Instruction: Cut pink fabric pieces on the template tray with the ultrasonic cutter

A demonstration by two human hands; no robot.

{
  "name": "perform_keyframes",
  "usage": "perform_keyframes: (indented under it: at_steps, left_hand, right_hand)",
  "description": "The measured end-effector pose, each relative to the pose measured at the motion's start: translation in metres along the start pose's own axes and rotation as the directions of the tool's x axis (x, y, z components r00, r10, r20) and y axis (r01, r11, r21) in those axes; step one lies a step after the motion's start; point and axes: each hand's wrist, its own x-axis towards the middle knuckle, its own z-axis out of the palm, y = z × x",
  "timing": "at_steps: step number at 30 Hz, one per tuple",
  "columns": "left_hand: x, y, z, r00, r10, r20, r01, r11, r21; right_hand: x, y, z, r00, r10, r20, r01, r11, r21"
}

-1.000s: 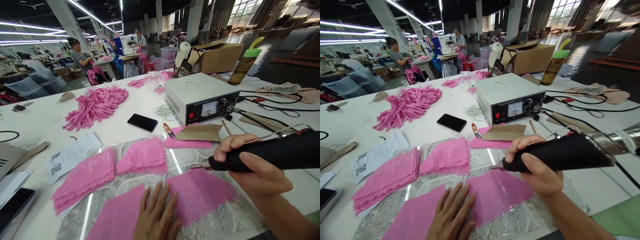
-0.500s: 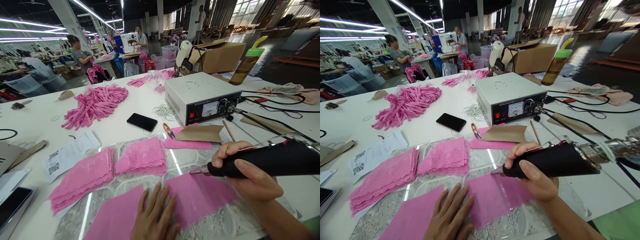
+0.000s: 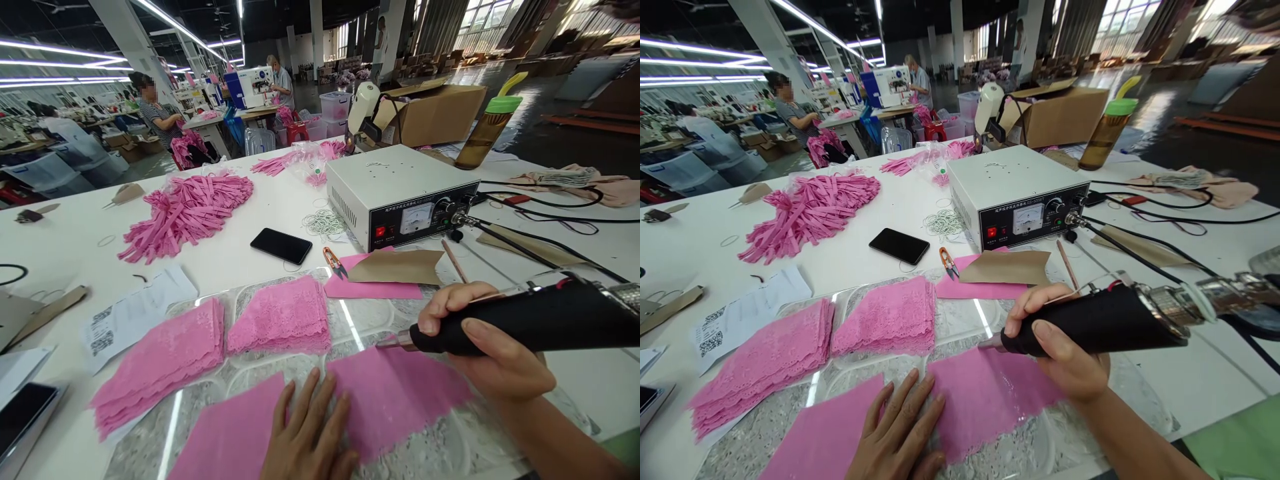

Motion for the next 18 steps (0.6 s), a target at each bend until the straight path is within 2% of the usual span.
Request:
perform_keyframes:
  at_steps: [5, 11, 18]
  left_hand:
    - [-0.008, -0.005, 0.005, 0.998, 0.045, 0.047, -0.047, 0.998, 0.041]
    - [-0.011, -0.008, 0.007, 0.994, 0.077, 0.071, -0.082, 0.995, 0.061]
    - [-0.013, -0.010, 0.008, 0.994, 0.092, 0.060, -0.097, 0.991, 0.092]
  right_hand:
    - [-0.001, 0.001, 0.000, 0.999, -0.001, 0.037, 0.001, 1.000, 0.016]
    - [0.004, -0.007, -0.018, 0.994, -0.031, -0.104, 0.032, 0.999, 0.008]
    - [0.002, -0.009, -0.026, 0.992, -0.028, -0.123, 0.023, 0.999, -0.036]
